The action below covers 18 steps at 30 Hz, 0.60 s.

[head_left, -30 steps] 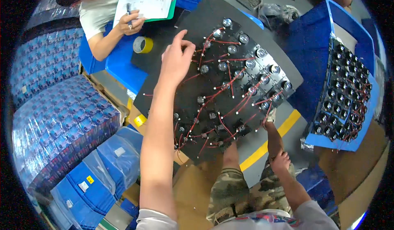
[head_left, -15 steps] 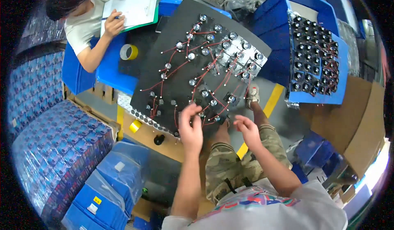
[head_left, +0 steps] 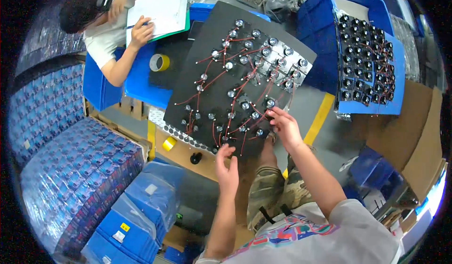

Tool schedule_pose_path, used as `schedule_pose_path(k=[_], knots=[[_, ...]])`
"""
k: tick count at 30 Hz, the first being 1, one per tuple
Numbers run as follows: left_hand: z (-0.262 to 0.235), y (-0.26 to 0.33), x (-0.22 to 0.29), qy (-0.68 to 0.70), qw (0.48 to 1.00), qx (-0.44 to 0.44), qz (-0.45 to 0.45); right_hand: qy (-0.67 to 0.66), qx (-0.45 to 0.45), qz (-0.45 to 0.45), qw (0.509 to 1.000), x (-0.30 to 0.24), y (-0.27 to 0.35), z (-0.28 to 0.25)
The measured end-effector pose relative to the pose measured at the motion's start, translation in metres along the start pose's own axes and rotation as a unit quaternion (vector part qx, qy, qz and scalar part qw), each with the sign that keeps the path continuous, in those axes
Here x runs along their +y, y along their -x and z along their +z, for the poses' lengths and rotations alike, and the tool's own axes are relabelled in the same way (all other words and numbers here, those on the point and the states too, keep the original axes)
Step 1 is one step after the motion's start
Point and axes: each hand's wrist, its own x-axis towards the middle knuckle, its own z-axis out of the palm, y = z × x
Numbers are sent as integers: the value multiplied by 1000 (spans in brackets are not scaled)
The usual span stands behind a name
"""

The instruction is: Wiring and installing small electronic components into a black industrial panel.

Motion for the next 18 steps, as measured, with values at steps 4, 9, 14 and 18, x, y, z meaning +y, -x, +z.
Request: schedule_pose_path(k=[4, 9, 14, 18], knots=[[9, -56, 20, -40, 998, 20, 34, -65, -47, 14, 997, -10, -11, 5], [25, -115, 46, -106, 994, 20, 21, -82, -94, 36, 992, -20, -15, 19], [38, -145, 48, -268, 962, 8, 41, -142, -140, 22, 980, -25, -25, 24], [44, -151, 53, -250, 967, -9, -39, -162, -150, 17, 975, -22, -23, 29]])
